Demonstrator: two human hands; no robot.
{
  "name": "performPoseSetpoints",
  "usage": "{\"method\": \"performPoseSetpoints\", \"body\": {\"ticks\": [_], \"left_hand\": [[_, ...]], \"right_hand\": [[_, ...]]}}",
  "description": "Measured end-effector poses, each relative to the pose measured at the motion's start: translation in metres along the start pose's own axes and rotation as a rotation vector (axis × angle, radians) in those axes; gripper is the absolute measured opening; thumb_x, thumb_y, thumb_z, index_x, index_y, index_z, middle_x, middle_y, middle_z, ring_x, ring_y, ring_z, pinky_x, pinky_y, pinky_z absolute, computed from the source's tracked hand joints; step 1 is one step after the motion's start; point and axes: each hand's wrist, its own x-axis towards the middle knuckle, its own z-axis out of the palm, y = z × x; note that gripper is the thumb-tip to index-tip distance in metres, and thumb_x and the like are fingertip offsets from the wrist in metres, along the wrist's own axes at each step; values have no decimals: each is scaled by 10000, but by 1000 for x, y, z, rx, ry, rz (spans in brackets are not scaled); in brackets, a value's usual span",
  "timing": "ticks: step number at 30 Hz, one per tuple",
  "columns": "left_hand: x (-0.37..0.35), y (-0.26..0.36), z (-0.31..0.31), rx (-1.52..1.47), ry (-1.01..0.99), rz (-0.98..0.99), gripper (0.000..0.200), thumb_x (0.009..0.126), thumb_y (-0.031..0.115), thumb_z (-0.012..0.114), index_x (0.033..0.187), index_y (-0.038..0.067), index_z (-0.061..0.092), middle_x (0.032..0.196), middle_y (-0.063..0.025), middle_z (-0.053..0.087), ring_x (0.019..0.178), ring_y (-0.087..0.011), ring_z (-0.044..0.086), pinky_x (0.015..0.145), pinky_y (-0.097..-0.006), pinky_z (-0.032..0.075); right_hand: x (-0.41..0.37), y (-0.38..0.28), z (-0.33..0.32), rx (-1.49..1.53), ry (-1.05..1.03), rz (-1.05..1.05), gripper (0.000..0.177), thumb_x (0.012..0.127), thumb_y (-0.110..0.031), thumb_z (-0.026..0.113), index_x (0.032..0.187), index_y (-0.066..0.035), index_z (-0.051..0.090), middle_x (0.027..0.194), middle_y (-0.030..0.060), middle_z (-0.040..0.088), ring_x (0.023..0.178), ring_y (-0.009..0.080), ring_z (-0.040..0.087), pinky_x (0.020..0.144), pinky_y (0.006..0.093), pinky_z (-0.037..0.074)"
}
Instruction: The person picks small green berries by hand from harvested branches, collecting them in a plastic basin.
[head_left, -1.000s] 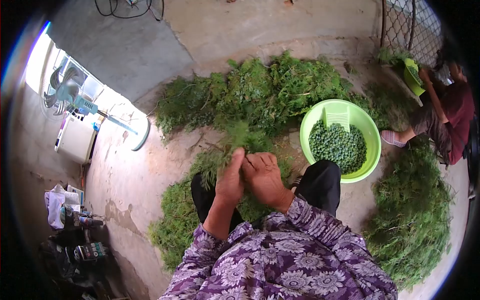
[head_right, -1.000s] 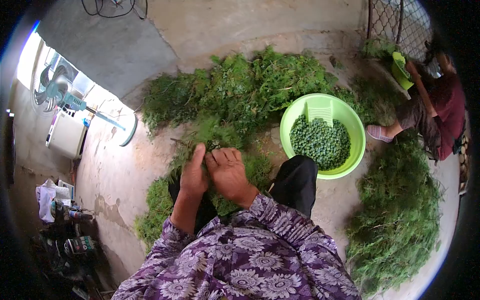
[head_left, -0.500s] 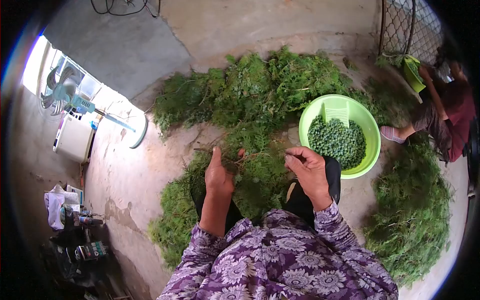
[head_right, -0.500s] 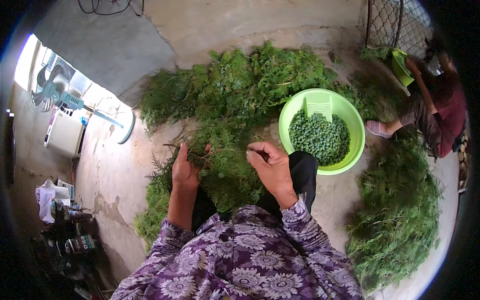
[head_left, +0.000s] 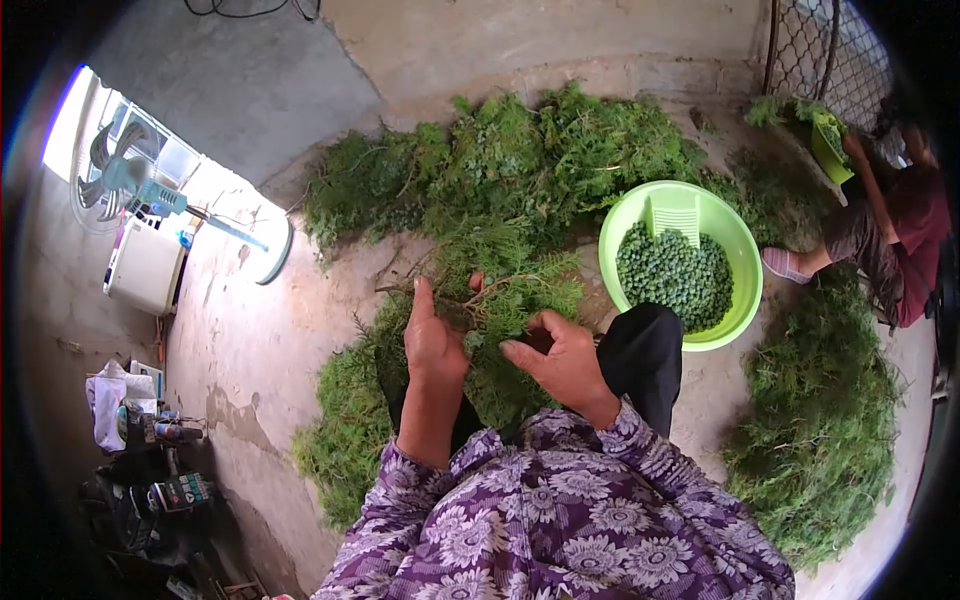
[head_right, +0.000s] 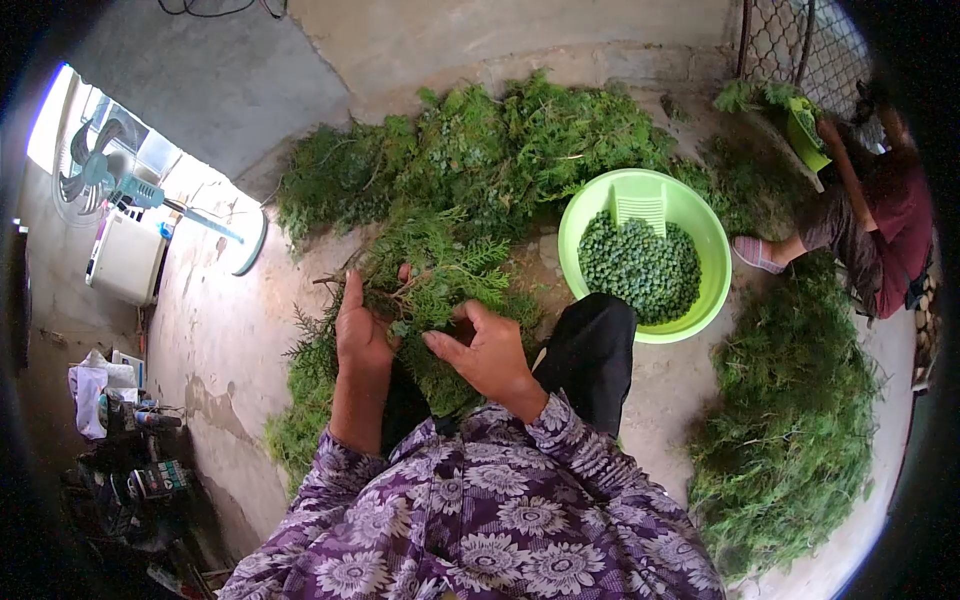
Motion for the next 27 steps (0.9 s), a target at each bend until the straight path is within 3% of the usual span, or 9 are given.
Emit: {"method": "performPoseSetpoints", "body": {"ticks": [2,9,12,15,17,22,26,27], "left_hand": [[5,-4,-5,-29,-37,19,381,914,307,334,1128,6,427,1010,-134,566,863,-241,578,776,-380,475],[5,-3,-3,23,-15,42,374,914,304,335,1115,3,432,1000,-129,565,840,-240,582,745,-376,483],[6,-3,-3,-40,-32,-50,366,917,304,326,1110,11,432,981,-123,568,814,-237,582,710,-380,489],[11,-3,-5,30,89,-61,370,922,312,301,1111,20,427,975,-128,567,813,-237,575,680,-388,489],[28,-2,-20,-62,78,23,382,924,322,284,1115,21,423,970,-135,569,831,-240,570,671,-396,484],[17,8,-9,-87,52,58,391,925,322,278,1111,14,429,956,-131,576,851,-239,568,701,-384,483],[9,4,0,-37,35,23,390,919,334,298,1093,20,451,958,-131,580,843,-241,569,726,-376,481],[8,1,2,-53,-12,24,385,918,333,305,1094,23,450,961,-131,579,842,-240,569,729,-377,477]], "right_hand": [[2,8,3,31,-21,49,272,717,-200,684,838,4,552,674,17,558,614,47,479,550,210,413],[5,1,-1,74,-76,39,208,726,-168,654,762,4,542,638,1,513,584,45,432,509,223,381],[6,-3,-3,87,-145,-9,199,735,-158,629,721,11,525,625,-11,499,569,37,413,492,217,359],[3,-4,-7,265,-252,92,193,733,-167,612,706,4,527,614,-7,500,563,39,441,492,199,366],[-1,-24,-27,464,-582,404,161,743,-162,588,793,-15,543,671,5,544,600,72,510,502,205,404],[7,-29,-30,831,-483,476,267,759,-127,561,997,-39,475,821,30,546,627,72,523,513,176,414],[10,-27,-15,624,-364,377,262,720,-75,609,961,-34,513,761,22,556,612,88,520,521,205,428],[11,-24,-9,404,-297,154,250,715,-67,619,940,-26,519,750,11,538,621,76,506,527,215,418]]}}
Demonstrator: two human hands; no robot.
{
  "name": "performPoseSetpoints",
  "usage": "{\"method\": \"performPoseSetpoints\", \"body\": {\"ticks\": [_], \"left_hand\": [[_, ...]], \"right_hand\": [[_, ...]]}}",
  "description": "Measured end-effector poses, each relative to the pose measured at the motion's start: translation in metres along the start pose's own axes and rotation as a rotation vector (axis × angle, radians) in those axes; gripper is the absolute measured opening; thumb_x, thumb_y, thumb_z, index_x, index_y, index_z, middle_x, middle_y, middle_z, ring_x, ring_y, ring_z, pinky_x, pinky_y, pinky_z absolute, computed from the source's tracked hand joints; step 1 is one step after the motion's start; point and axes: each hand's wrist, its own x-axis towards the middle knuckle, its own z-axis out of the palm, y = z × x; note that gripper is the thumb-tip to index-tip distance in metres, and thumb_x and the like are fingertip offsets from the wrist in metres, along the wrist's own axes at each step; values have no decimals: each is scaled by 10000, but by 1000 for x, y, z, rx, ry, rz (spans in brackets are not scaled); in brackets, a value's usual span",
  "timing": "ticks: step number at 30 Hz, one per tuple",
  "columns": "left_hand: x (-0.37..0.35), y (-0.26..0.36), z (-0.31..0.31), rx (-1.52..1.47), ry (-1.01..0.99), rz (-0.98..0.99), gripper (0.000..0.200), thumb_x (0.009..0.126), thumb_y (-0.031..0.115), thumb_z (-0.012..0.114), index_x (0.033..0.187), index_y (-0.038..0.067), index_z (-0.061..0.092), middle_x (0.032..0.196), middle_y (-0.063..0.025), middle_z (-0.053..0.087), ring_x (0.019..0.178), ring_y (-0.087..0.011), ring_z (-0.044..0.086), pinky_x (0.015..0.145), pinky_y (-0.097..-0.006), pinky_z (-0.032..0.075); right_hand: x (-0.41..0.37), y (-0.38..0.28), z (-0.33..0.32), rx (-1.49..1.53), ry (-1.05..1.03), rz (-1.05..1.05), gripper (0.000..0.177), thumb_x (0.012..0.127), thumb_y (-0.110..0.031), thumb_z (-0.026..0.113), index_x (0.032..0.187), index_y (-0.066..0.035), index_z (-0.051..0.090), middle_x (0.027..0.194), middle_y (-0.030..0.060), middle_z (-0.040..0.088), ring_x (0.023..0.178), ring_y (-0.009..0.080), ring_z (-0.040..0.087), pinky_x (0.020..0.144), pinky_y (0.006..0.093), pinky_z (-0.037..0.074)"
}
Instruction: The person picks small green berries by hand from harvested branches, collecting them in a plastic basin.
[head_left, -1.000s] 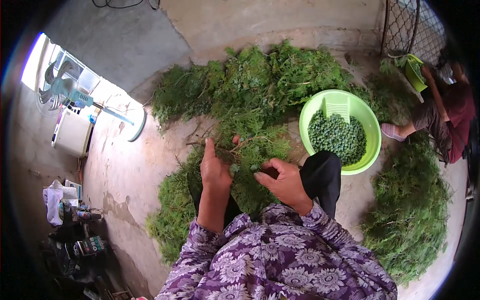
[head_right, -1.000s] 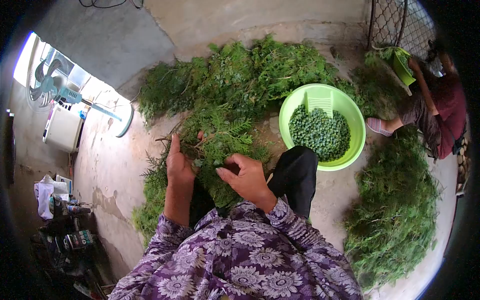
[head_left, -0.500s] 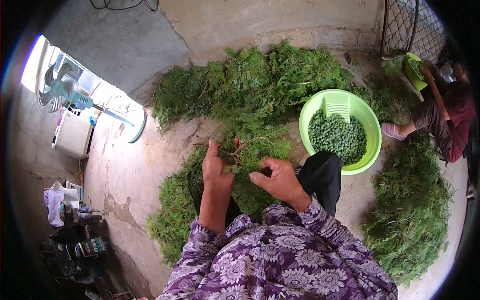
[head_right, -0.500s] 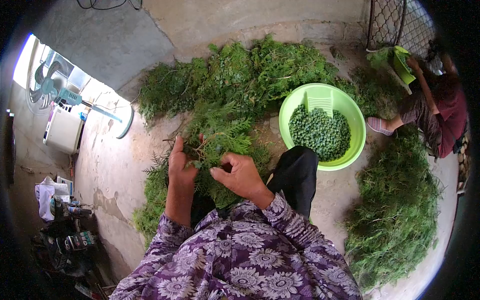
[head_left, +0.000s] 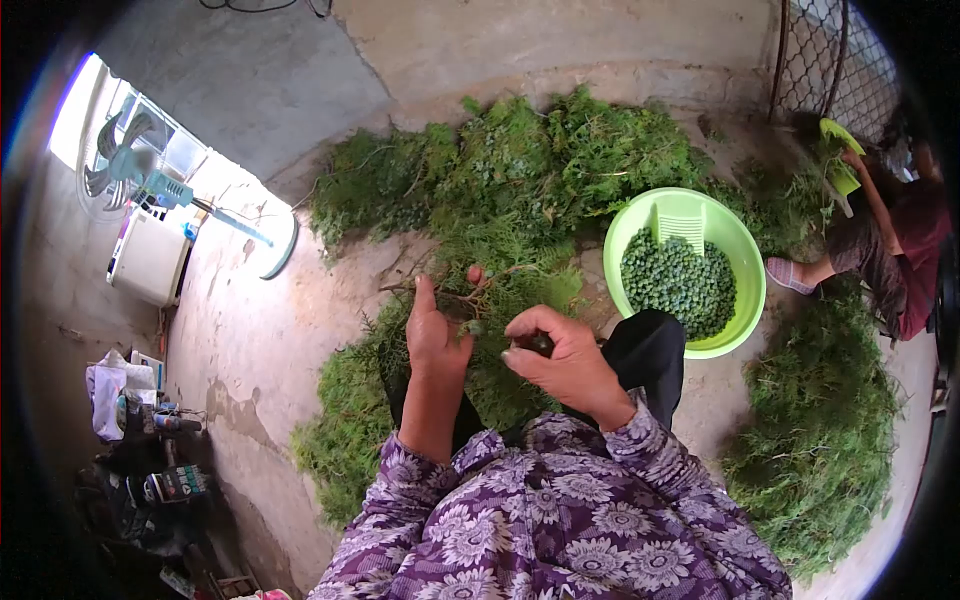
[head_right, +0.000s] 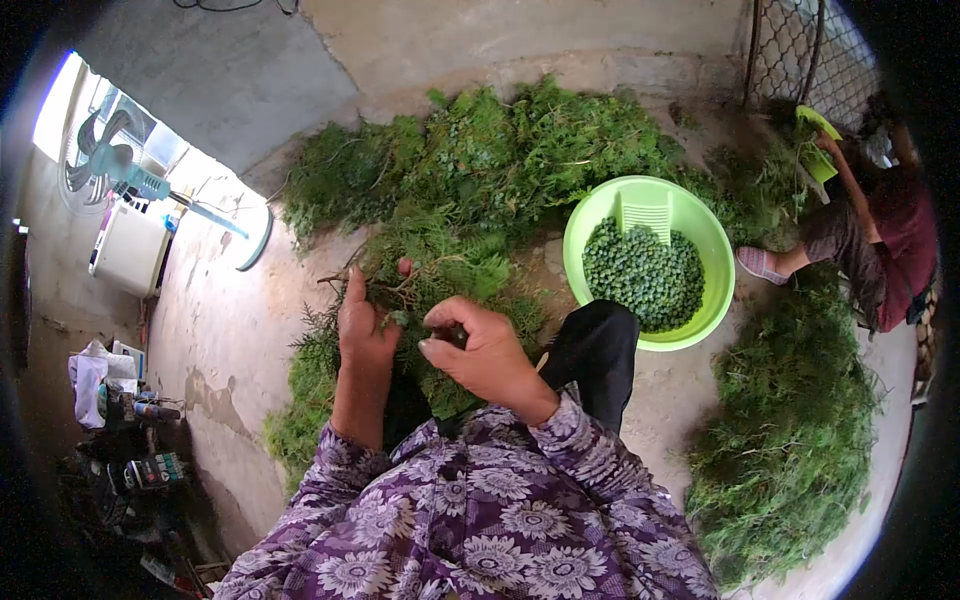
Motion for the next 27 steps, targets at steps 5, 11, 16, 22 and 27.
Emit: {"method": "performPoseSetpoints", "body": {"ticks": [5,11,16,22,27], "left_hand": [[-6,-11,-2,23,-89,-42,361,919,303,316,1106,19,437,979,-137,576,842,-251,579,739,-387,479],[-10,-13,1,81,-63,-19,369,922,290,306,1106,-10,417,975,-149,567,861,-261,569,774,-397,461],[0,-13,-6,-31,-32,-19,358,924,270,298,1106,-14,418,976,-154,557,856,-261,562,765,-401,461],[5,-15,-12,-51,-16,-44,370,930,264,258,1110,-20,413,1006,-158,534,853,-260,549,756,-408,460],[20,0,-20,-125,-34,57,387,934,270,244,1112,-39,395,1024,-180,523,867,-281,546,759,-416,461]], "right_hand": [[7,9,10,-571,85,-304,289,646,-25,611,923,-51,536,755,94,541,701,219,551,618,300,432],[8,12,9,-664,3,-309,266,648,-90,590,892,-53,492,765,153,533,694,326,541,595,405,424],[7,18,10,-560,-16,-259,257,671,-125,572,883,-8,485,716,179,543,655,334,547,563,401,422],[5,26,-5,-129,-170,73,245,708,-114,536,916,10,499,632,78,524,509,167,486,468,289,380],[-13,20,-11,507,-518,542,225,729,-92,500,942,-20,512,707,37,515,565,88,456,454,207,335]]}}
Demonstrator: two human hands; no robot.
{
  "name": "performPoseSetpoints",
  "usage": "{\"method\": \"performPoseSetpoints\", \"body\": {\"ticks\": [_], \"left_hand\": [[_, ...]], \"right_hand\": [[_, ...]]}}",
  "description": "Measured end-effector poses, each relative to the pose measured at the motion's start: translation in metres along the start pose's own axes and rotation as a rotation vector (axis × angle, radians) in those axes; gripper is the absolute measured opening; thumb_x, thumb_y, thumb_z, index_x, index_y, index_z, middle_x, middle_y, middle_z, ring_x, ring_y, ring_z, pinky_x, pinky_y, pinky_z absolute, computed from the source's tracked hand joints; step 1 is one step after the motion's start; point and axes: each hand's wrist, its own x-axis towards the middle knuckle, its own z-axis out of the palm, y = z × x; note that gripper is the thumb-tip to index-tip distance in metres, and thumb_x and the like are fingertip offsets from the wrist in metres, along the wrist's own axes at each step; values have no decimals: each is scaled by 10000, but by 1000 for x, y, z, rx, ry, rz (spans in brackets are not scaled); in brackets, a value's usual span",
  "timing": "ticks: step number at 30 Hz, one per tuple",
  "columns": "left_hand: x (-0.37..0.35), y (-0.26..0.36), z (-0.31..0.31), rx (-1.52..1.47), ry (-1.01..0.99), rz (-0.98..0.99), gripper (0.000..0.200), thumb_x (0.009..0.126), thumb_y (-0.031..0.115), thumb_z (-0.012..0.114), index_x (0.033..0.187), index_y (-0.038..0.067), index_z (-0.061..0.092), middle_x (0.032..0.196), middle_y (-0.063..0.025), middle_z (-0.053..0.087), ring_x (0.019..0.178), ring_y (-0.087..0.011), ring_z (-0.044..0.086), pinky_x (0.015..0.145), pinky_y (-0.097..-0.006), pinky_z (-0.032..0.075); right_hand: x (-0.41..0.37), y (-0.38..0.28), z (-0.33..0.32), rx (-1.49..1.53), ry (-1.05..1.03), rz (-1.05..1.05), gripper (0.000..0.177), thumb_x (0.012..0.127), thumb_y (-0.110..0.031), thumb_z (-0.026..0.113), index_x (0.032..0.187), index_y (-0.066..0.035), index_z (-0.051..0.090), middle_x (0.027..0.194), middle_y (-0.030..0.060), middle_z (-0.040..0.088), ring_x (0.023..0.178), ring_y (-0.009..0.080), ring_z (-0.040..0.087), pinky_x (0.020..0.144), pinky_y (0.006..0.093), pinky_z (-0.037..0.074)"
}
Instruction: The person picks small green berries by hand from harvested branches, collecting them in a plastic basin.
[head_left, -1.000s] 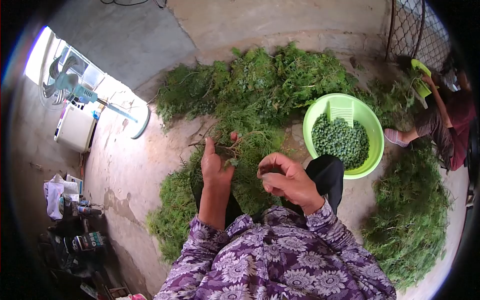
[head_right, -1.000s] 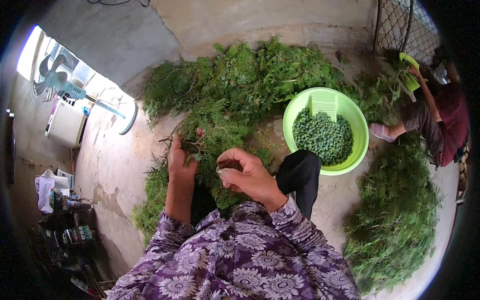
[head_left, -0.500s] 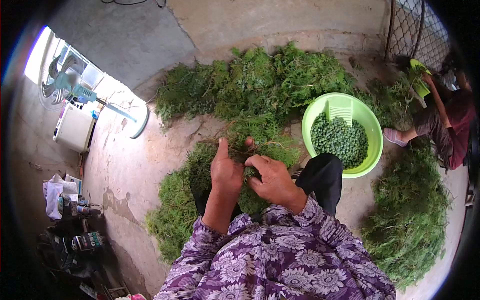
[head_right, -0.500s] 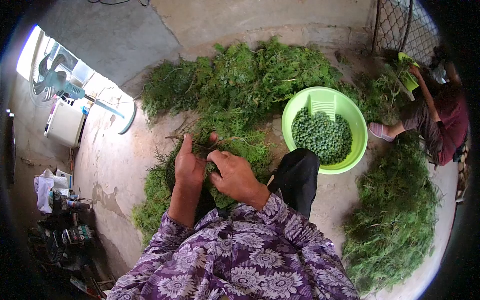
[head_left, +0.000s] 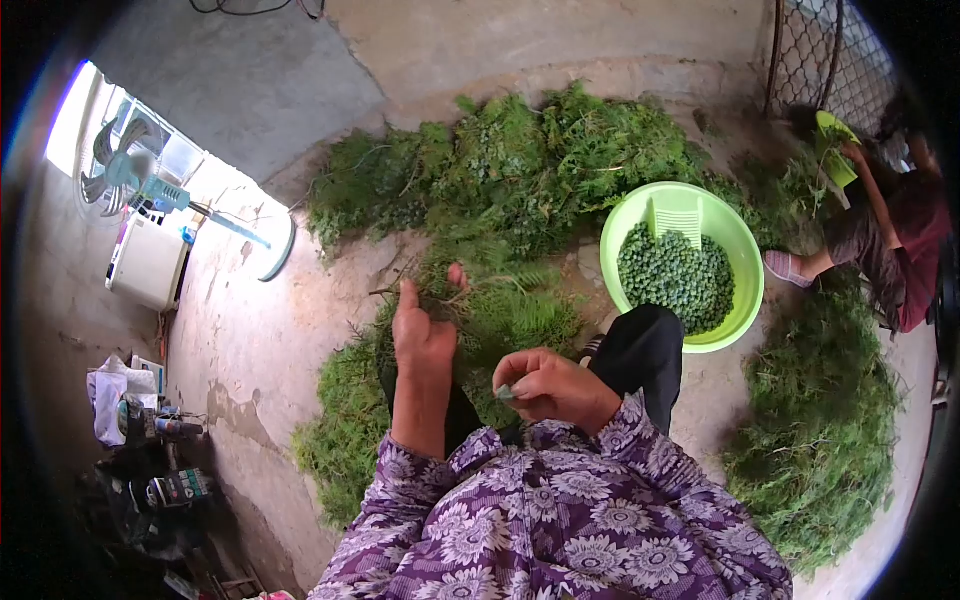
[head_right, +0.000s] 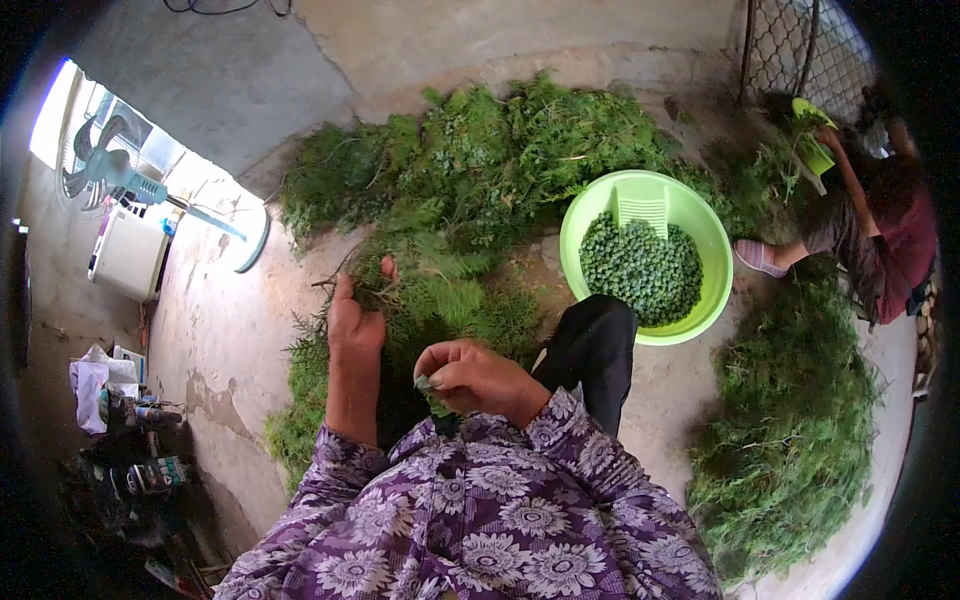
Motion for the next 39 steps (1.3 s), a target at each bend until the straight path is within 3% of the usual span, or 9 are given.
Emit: {"method": "performPoseSetpoints", "body": {"ticks": [3,9,13,16,18,21,31,33,39], "left_hand": [[4,10,-3,-179,149,-2,358,927,224,292,1128,-64,363,1107,-216,467,945,-341,519,826,-466,454],[1,15,-8,-408,158,-74,346,922,194,314,1133,-77,358,1114,-216,465,959,-360,507,837,-460,457],[5,14,-12,-90,323,37,352,922,198,316,1140,-74,366,1103,-213,483,972,-358,503,840,-453,454],[6,16,-35,53,20,-117,285,910,130,340,1094,-37,478,1043,-144,543,907,-241,556,834,-364,467],[8,15,-40,-475,-302,-300,359,926,217,297,1141,-53,397,1130,-217,480,986,-327,507,870,-449,422],[3,14,-20,-116,82,-194,255,896,100,338,1021,-45,506,930,-133,581,810,-253,586,721,-370,519],[-4,18,-18,-47,-22,-157,337,918,227,311,1074,-35,456,1011,-174,541,906,-303,535,826,-428,448],[-18,15,-6,333,-22,32,290,906,205,318,1001,-13,483,913,-139,557,815,-259,546,742,-385,475],[21,9,-51,-276,-311,-392,247,875,237,432,927,2,485,689,-18,492,635,-147,474,567,-276,403]], "right_hand": [[-5,6,6,415,-3,-156,224,757,-132,513,953,-25,504,881,100,526,647,109,487,500,194,393],[-2,8,-23,328,241,-179,180,797,-102,507,956,-19,506,811,85,552,576,102,487,460,174,378],[2,18,-41,334,358,-274,163,808,-107,528,942,-16,518,760,52,561,563,86,490,422,179,332],[4,11,-31,241,390,-313,210,812,-173,560,952,-21,523,760,31,557,588,75,504,434,177,329],[8,1,-20,172,394,-308,232,813,-197,570,958,-22,523,762,25,556,599,72,513,441,177,337],[15,-7,-12,52,358,-358,275,806,-236,589,971,-26,523,752,14,557,616,60,522,459,176,357],[21,-19,4,-143,335,-372,247,738,-159,651,910,-14,547,697,-1,544,599,55,500,510,195,391],[22,-19,7,-201,361,-386,217,721,-121,653,880,-13,551,708,3,544,620,67,497,541,209,403],[22,-4,22,-636,516,-561,244,629,-124,660,789,-2,523,731,58,530,717,108,492,659,256,410]]}}
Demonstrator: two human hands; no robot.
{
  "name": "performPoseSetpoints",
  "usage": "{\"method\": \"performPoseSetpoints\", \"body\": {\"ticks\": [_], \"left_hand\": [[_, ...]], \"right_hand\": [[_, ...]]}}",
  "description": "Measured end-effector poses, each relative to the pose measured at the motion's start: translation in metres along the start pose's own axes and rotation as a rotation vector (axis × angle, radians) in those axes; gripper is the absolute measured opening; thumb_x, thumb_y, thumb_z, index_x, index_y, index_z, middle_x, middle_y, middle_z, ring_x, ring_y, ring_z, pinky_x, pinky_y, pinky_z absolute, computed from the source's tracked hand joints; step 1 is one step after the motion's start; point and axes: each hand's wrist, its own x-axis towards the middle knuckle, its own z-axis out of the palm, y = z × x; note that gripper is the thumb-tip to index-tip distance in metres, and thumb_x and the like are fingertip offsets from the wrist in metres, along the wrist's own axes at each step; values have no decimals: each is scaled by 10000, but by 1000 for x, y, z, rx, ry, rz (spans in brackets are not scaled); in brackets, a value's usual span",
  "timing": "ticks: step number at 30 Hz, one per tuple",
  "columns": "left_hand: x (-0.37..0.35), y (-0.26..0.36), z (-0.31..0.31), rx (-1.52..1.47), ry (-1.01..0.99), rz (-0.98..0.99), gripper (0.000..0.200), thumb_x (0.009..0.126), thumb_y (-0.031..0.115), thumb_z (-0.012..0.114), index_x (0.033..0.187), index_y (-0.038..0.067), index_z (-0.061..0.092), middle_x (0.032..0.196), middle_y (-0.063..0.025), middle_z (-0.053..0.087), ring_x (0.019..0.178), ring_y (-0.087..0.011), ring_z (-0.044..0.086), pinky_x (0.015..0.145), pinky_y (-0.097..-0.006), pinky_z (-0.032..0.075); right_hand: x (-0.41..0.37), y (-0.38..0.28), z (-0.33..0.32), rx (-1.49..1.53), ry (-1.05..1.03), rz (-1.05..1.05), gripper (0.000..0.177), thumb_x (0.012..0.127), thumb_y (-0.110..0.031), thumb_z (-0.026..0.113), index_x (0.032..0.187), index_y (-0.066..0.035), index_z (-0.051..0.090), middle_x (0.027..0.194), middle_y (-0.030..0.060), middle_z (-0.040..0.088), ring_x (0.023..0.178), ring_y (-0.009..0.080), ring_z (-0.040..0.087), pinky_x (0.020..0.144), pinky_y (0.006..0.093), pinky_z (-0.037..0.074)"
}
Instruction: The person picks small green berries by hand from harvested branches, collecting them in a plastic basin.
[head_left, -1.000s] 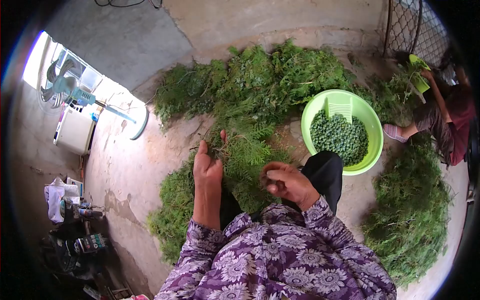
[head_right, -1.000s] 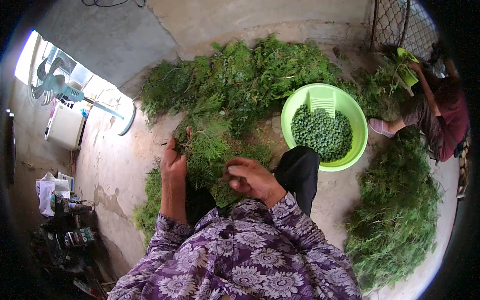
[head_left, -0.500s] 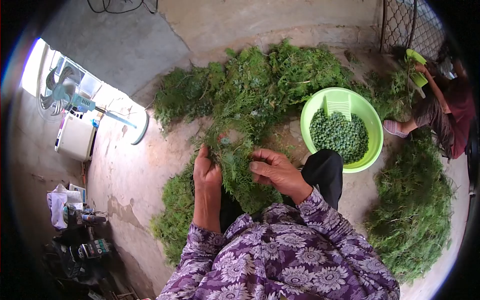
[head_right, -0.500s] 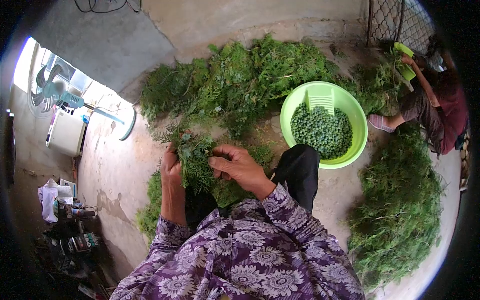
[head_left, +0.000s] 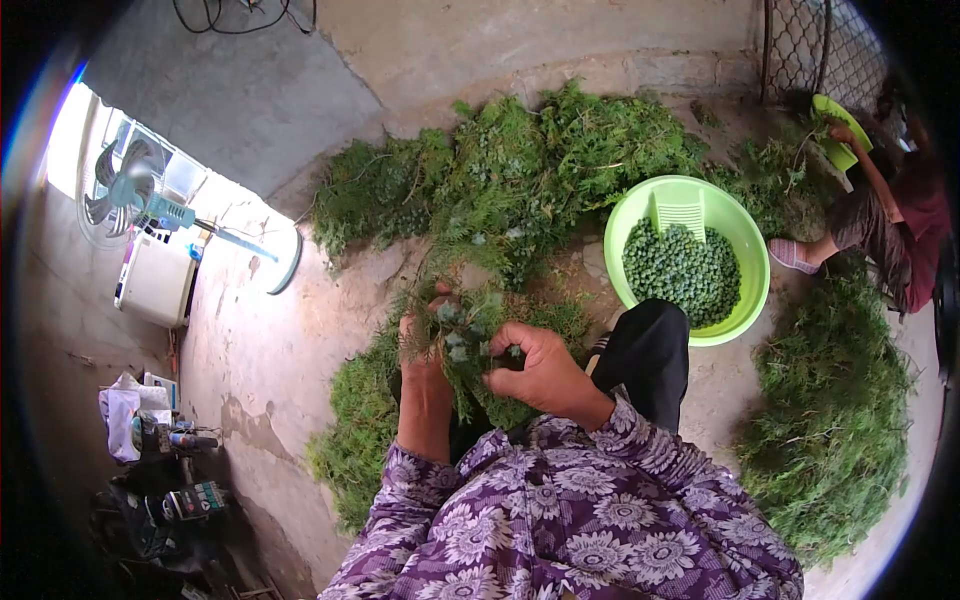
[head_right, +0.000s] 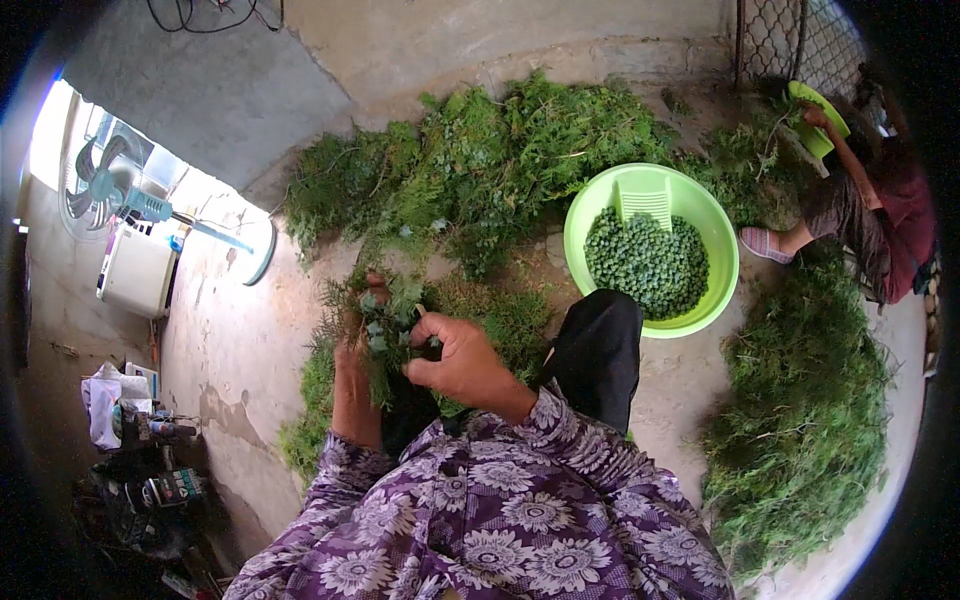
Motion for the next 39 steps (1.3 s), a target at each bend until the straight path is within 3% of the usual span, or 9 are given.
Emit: {"method": "performPoseSetpoints", "body": {"ticks": [4,13,15,17,21,27,30,35,39], "left_hand": [[0,-12,12,97,159,106,260,862,247,471,906,-10,470,621,13,421,581,-114,411,558,-246,357],[11,-8,-10,-561,-304,-263,231,842,219,508,890,3,443,652,3,418,581,-84,373,545,-225,335],[-2,-11,-8,62,229,358,251,844,204,501,986,4,452,683,-3,434,583,-78,379,542,-207,333],[-1,6,-43,80,170,270,365,854,199,486,1171,35,410,713,-9,442,591,-82,396,558,-220,364],[7,5,-64,18,-50,135,387,870,202,469,1207,32,384,605,13,407,527,-89,400,553,-235,400],[9,-8,-70,259,238,208,340,863,266,491,1080,7,457,653,-15,485,539,-88,425,518,-213,393],[-15,-30,11,274,-173,136,337,854,275,505,1054,5,473,765,-54,529,623,-92,468,500,-215,394],[-19,-38,35,401,415,324,453,838,285,531,1177,11,406,869,-58,547,575,-85,460,508,-204,381],[-16,-38,40,404,333,312,317,837,300,530,988,26,472,786,-68,536,584,-140,462,469,-239,370]], "right_hand": [[-8,-8,-2,25,-19,2,228,644,-107,663,801,-13,527,750,13,526,714,75,475,643,231,407],[-27,-45,-5,-6,-293,-71,234,654,-156,663,786,-7,540,684,81,559,648,149,549,586,279,431],[-21,-22,-5,68,-250,-278,146,701,-71,616,798,-24,518,753,42,545,608,97,512,545,226,401],[-19,-30,-20,586,-268,291,133,747,-35,535,875,-30,503,792,51,550,605,82,512,508,206,384],[-10,-2,-38,878,-48,323,134,808,-83,506,936,-43,510,805,40,573,615,72,520,454,188,372],[4,8,-32,583,-3,301,176,793,-116,566,940,-28,525,740,16,561,575,63,516,428,181,358],[7,9,-24,449,-34,295,212,786,-137,583,955,-20,531,716,7,549,566,55,517,421,184,361],[10,13,-21,309,-78,363,244,799,-97,573,1031,-40,524,694,-29,546,520,28,460,438,172,343],[13,38,-13,139,-50,186,277,779,-76,593,1042,-33,519,714,-29,553,538,12,457,444,171,347]]}}
